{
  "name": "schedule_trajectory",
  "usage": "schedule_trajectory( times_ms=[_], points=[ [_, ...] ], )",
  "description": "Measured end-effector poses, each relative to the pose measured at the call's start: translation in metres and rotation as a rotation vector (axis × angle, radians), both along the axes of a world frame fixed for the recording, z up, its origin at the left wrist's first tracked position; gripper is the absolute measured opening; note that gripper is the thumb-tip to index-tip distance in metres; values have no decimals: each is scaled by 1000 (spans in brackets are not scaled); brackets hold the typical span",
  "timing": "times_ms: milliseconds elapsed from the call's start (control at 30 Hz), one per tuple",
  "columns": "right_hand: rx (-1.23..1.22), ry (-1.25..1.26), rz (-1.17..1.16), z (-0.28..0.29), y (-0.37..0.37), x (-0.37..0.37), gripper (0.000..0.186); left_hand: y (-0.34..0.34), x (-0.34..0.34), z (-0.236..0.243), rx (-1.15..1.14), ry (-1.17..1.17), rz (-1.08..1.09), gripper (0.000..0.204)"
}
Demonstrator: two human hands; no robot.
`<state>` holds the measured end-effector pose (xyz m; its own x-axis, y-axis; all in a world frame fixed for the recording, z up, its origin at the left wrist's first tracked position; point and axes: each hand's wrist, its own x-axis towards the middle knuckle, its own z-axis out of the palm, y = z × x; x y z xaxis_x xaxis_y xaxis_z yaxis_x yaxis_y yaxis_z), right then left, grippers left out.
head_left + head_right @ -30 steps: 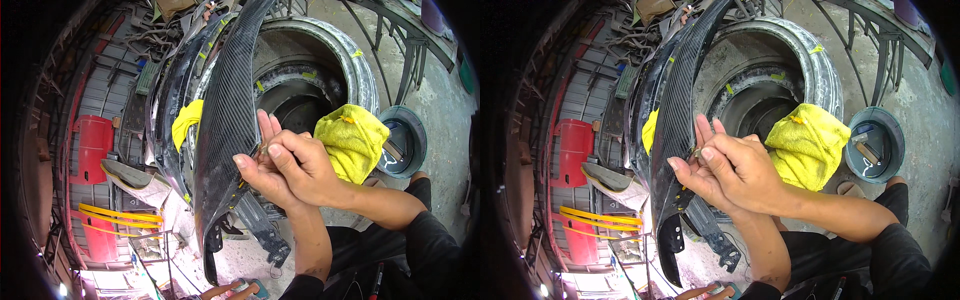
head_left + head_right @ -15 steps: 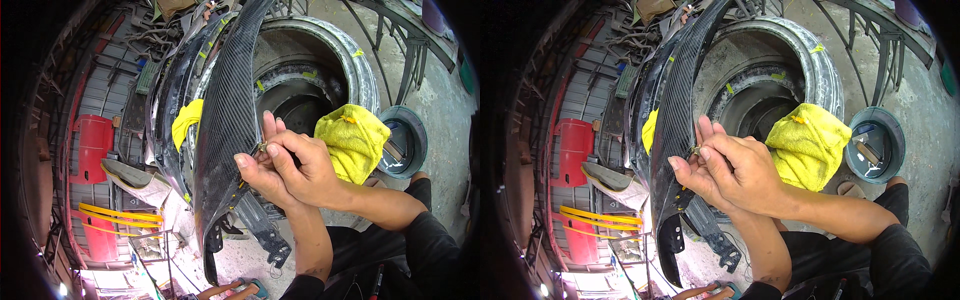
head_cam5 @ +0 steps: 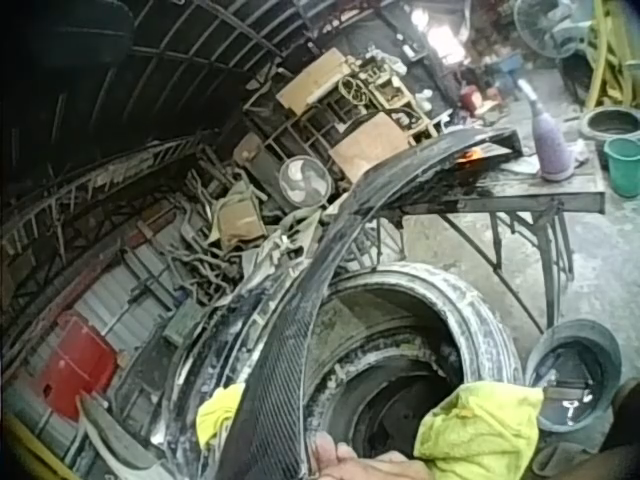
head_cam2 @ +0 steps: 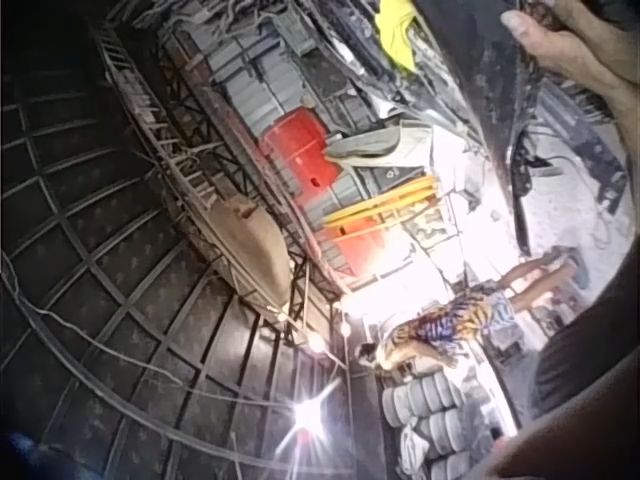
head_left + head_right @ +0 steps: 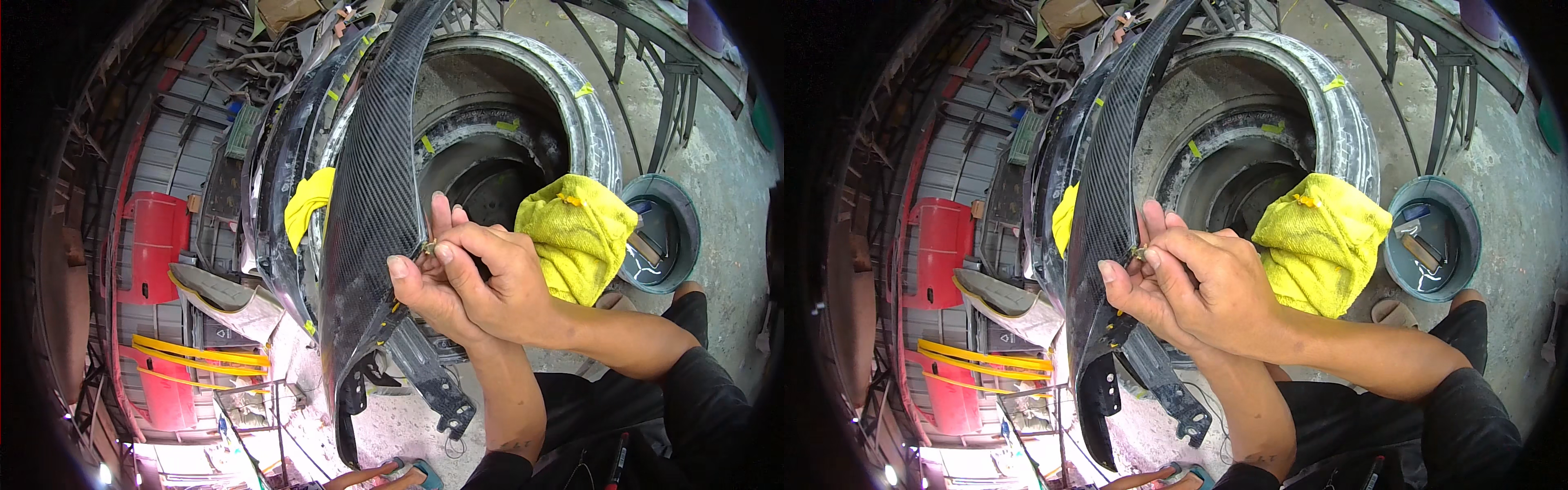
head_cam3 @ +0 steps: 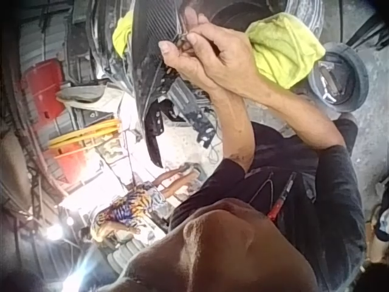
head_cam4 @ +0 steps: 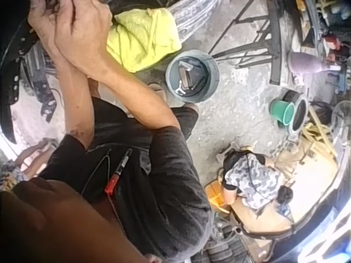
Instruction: The recorder prepares a carbon fiber or painted car fender by spraying it and attaching small components or brackets using tools.
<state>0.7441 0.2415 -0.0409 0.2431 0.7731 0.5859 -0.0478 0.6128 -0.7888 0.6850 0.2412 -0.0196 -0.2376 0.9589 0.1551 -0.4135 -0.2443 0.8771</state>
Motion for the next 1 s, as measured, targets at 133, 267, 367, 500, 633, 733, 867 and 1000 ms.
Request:
schedule_trajectory(
  times_ms=[133,267,367,500,633,733,867,1000],
  points=[
    [10,2,-28,0,-1,-2,5,0,3,1,-74,-89,50,67],
    [23,23,-38,0,1,-3,5,2,4,0,-76,-76,61,68],
    [28,41,-26,0,1,-3,4,6,4,-5,-132,-47,206,77],
    [20,50,-41,-1,0,1,3,2,7,-7,-112,-96,120,75],
    [64,-51,-127,15,1,2,7,5,8,-5,-31,-47,160,75],
    [9,112,44,9,8,4,9,7,15,-8,-5,-8,248,79],
    [-105,253,44,1,-2,3,9,8,10,-8,-16,-139,202,87],
    [74,24,-129,2,3,9,14,9,6,-6,91,-220,103,91]
  ],
)
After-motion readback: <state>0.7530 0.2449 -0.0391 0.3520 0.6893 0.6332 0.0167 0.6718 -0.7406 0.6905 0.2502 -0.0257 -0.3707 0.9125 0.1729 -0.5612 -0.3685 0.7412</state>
